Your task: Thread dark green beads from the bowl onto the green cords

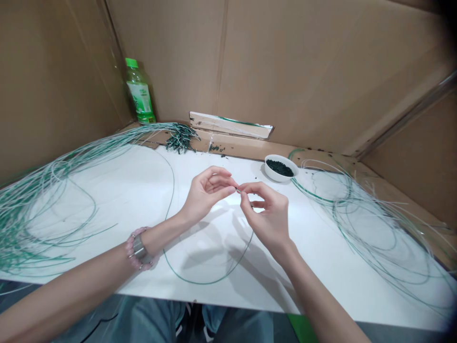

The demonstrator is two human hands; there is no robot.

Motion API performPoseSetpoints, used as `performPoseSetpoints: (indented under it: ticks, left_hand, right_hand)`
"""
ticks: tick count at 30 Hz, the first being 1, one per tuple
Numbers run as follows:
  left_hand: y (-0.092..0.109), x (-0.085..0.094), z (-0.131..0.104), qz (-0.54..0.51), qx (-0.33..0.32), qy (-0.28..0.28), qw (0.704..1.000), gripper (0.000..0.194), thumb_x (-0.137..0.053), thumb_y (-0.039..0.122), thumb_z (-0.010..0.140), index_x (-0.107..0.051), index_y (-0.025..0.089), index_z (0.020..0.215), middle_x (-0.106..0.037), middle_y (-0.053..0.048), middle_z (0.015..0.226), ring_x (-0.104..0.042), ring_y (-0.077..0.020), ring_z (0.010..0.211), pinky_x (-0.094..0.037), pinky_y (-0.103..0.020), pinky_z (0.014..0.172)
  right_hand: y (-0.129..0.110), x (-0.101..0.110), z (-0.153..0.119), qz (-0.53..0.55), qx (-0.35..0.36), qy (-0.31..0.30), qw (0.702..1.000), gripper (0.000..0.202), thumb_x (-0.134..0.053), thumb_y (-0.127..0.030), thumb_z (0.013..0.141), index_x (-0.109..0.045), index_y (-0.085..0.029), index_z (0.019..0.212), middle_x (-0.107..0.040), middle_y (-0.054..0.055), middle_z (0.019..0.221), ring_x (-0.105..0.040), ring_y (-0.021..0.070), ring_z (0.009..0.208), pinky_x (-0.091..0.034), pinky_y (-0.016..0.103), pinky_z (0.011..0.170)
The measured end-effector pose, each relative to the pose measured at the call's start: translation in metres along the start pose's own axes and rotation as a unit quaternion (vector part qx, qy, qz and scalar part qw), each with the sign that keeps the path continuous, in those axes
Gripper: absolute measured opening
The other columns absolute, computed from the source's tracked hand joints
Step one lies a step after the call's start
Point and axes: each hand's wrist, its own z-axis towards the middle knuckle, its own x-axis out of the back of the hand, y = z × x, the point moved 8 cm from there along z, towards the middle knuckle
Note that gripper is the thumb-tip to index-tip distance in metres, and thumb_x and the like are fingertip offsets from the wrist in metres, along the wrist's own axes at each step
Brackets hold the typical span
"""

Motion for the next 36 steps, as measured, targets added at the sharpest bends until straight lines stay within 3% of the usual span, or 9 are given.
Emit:
performPoseSetpoints:
  ticks: [20,29,36]
  left_hand:
    - [0.007,-0.004,-0.005,0.071,-0.056,-0.037,0.995,0.023,-0.070,0.016,0.071,-0.056,0.017,0.088,-0.067,-0.001,0.079,-0.065,-0.0112,0.077,-0.051,-0.023,0.075]
    - [0.004,0.004,-0.001,0.093,-0.035,0.003,0.995,0.029,-0.073,0.019,0.068,-0.054,0.018,0.090,-0.067,0.000,0.076,-0.066,-0.0112,0.072,-0.051,-0.022,0.070]
    - [0.004,0.001,-0.001,0.128,-0.040,-0.013,0.991,0.024,-0.069,0.021,0.071,-0.054,0.018,0.090,-0.064,0.000,0.075,-0.062,-0.0108,0.073,-0.047,-0.021,0.067]
  right_hand:
    - [-0.002,-0.003,0.001,-0.039,0.035,-0.021,0.998,0.007,-0.054,-0.014,0.078,-0.061,-0.016,0.079,-0.066,0.001,0.076,-0.060,0.0097,0.065,-0.054,0.016,0.050]
    - [0.021,-0.005,0.003,0.053,-0.086,-0.036,0.994,0.013,-0.058,-0.026,0.080,-0.064,-0.015,0.075,-0.066,0.004,0.073,-0.064,0.0155,0.071,-0.054,0.020,0.048]
    - [0.026,-0.013,0.003,0.069,-0.109,-0.063,0.990,0.014,-0.059,-0.028,0.077,-0.065,-0.016,0.080,-0.067,0.006,0.079,-0.065,0.0176,0.076,-0.052,0.020,0.045]
